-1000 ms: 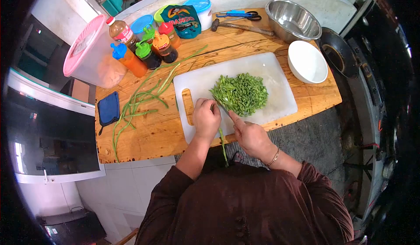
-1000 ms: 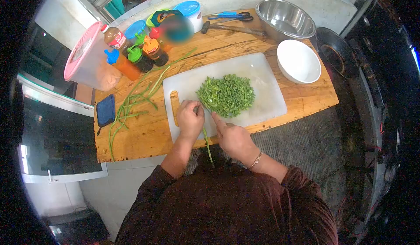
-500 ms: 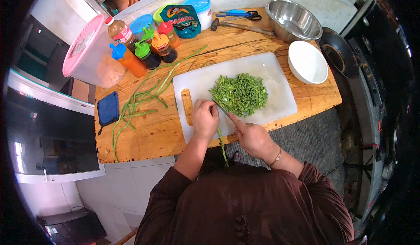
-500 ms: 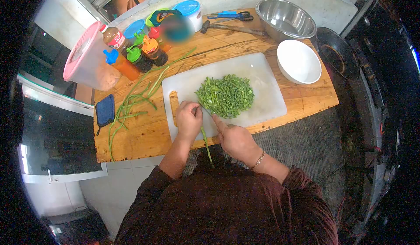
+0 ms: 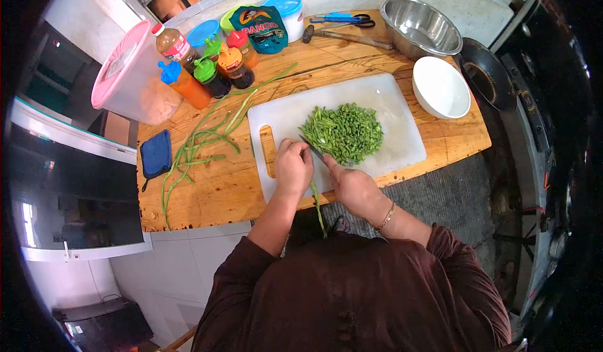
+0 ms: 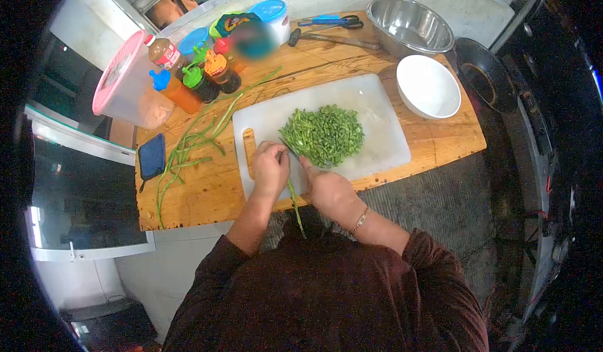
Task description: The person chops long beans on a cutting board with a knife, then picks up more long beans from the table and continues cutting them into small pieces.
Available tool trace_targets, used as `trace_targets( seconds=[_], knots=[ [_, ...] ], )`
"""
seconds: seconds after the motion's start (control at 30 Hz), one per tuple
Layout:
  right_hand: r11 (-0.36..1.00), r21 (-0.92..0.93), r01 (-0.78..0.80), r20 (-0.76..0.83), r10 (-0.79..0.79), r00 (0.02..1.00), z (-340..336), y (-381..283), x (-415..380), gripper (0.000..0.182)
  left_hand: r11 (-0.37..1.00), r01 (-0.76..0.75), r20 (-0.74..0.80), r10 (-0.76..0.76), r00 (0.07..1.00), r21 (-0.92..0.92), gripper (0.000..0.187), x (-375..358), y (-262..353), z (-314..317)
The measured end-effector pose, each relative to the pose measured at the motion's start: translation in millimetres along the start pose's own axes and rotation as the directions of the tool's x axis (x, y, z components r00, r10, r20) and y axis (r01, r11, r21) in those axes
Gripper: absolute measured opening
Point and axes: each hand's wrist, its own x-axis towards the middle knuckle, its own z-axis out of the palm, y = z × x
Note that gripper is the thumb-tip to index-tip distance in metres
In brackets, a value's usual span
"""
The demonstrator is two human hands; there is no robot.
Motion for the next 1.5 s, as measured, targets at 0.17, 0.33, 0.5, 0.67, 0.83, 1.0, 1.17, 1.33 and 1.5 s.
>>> trace_targets(
  seconds=[0.17, 0.33, 0.5, 0.67, 0.83, 1.0, 1.17, 1.33, 1.5],
  knots=[
    [0.996, -0.003, -0.09, 0.131, 0.09, 0.987, -18.2, -10.0, -28.2, 0.056, 0.996, 0.086, 0.026, -0.085, 0.996, -0.011, 0.008, -2.1, 4.4, 0.1],
    [0.985, 0.028, -0.171, 0.154, 0.165, 0.974, -26.4, -8.0, -36.2, 0.049, 0.998, 0.066, 0.026, -0.066, 0.997, 0.004, 0.013, -3.4, 0.7, 2.1],
    [0.981, 0.164, -0.106, 0.024, 0.103, 0.994, -18.1, 2.3, -26.8, 0.049, 0.995, 0.095, 0.075, -0.095, 0.993, -0.005, 0.018, -6.8, 7.0, -9.8],
    [0.995, 0.091, -0.042, 0.073, 0.036, 0.997, -20.0, -11.0, -30.7, 0.054, 0.996, 0.093, 0.003, -0.093, 0.996, -0.013, 0.02, -12.3, 1.4, -6.9],
    [0.997, 0.073, -0.041, 0.035, 0.038, 0.999, 1.4, -6.6, -22.3, 0.055, 0.993, 0.11, -0.02, -0.111, 0.994, -0.045, 0.015, -12.8, 3.5, -5.9],
    [0.995, 0.091, -0.049, 0.003, 0.048, 0.999, -11.0, -12.2, -13.9, 0.053, 0.996, 0.089, -0.04, -0.09, 0.995, -0.031, 0.01, -10.2, 0.5, -8.9],
    [0.999, -0.034, 0.014, 0.053, -0.012, 0.999, -6.9, -18.4, -17.6, 0.057, 0.994, 0.111, -0.027, -0.111, 0.993, -0.004, 0.008, -8.4, -1.0, -8.9],
    [0.99, -0.132, 0.043, 0.108, -0.028, 0.994, -7.1, -15.0, -17.4, 0.063, 0.994, 0.111, -0.026, -0.111, 0.993, -0.022, 0.009, -9.0, -5.3, -5.9],
    [0.973, -0.228, 0.04, 0.116, -0.014, 0.993, 3.6, -19.4, -2.3, 0.065, 0.996, 0.014, -0.044, -0.01, 0.999, 0.092, 0.007, -6.6, -5.0, -1.0]
  ],
)
